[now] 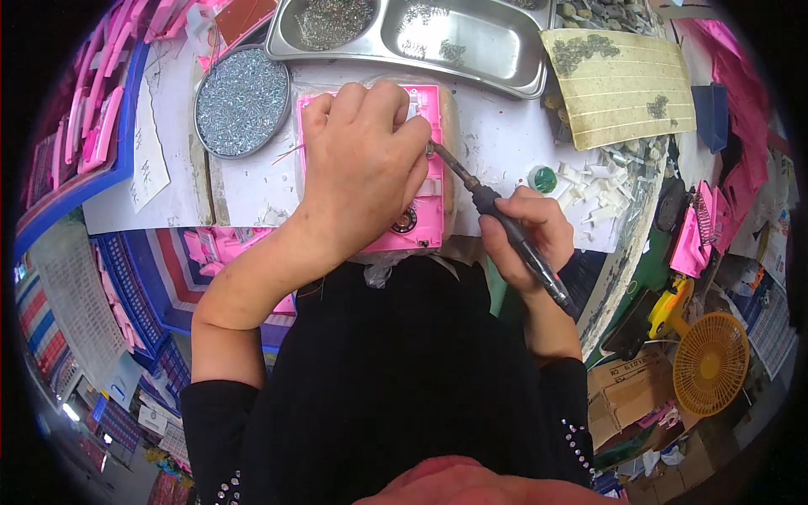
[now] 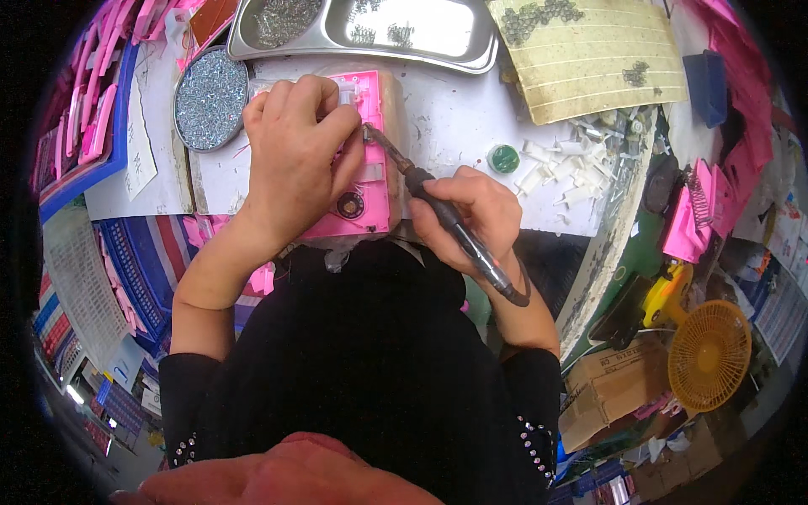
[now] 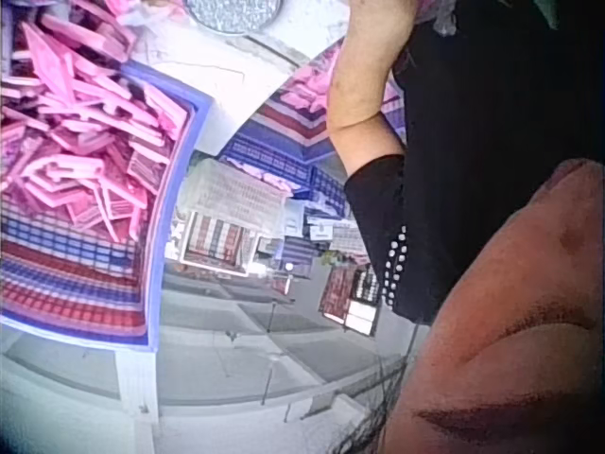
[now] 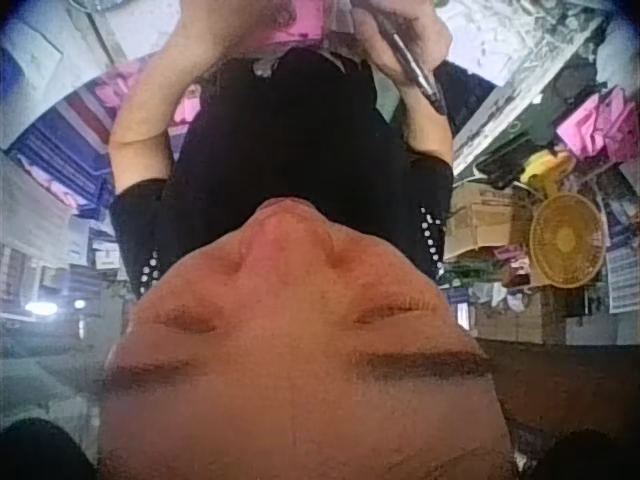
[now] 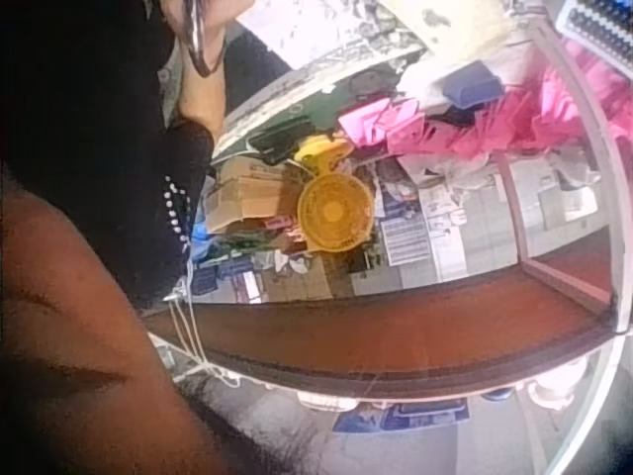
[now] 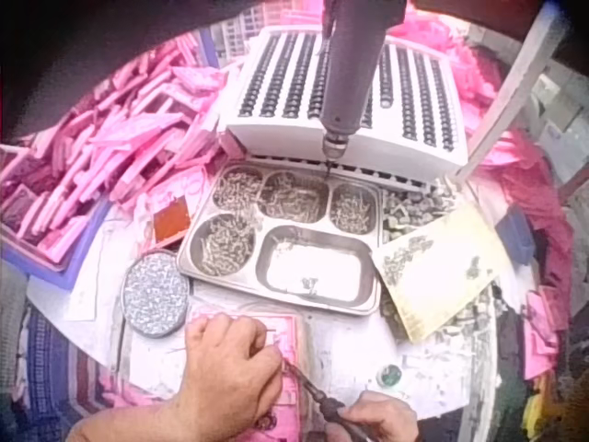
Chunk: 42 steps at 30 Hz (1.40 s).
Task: Soldering electronic components inside a pink plastic toy casing and then assembling the housing.
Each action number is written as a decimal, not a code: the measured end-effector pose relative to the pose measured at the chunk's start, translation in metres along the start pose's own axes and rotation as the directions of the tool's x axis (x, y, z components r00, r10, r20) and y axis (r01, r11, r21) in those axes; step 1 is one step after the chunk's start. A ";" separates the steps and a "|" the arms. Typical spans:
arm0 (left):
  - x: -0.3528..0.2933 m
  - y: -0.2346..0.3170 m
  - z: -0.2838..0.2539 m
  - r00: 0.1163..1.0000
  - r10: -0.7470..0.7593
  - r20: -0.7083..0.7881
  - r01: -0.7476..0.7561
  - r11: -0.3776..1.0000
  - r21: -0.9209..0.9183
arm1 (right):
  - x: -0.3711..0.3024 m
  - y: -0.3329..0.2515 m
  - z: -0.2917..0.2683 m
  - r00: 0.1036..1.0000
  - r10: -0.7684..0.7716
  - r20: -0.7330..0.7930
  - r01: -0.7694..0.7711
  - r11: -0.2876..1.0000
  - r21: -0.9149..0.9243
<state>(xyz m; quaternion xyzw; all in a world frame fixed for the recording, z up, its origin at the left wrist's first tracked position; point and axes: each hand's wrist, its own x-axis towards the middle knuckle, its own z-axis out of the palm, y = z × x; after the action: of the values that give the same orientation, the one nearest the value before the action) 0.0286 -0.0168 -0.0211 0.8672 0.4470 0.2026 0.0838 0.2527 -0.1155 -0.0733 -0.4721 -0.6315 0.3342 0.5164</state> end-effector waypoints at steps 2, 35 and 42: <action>0.000 0.000 0.000 1.000 -0.003 0.004 0.003 1.000 0.003 | -0.004 0.002 0.002 1.000 -0.005 -0.007 0.005 1.000 -0.009; -0.008 -0.007 -0.021 0.998 0.046 -0.046 -0.045 0.999 0.020 | 0.007 -0.008 -0.020 0.982 -0.185 -0.031 0.178 0.973 -0.149; -0.053 -0.051 -0.058 0.958 -0.185 0.221 0.143 0.971 0.190 | 0.011 -0.011 -0.023 0.982 -0.165 -0.092 0.152 0.979 -0.133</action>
<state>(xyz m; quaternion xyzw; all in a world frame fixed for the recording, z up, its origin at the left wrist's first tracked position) -0.0618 -0.0318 0.0002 0.8490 0.5202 0.0505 0.0780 0.2724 -0.1098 -0.0542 -0.4684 -0.6595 0.2268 0.5425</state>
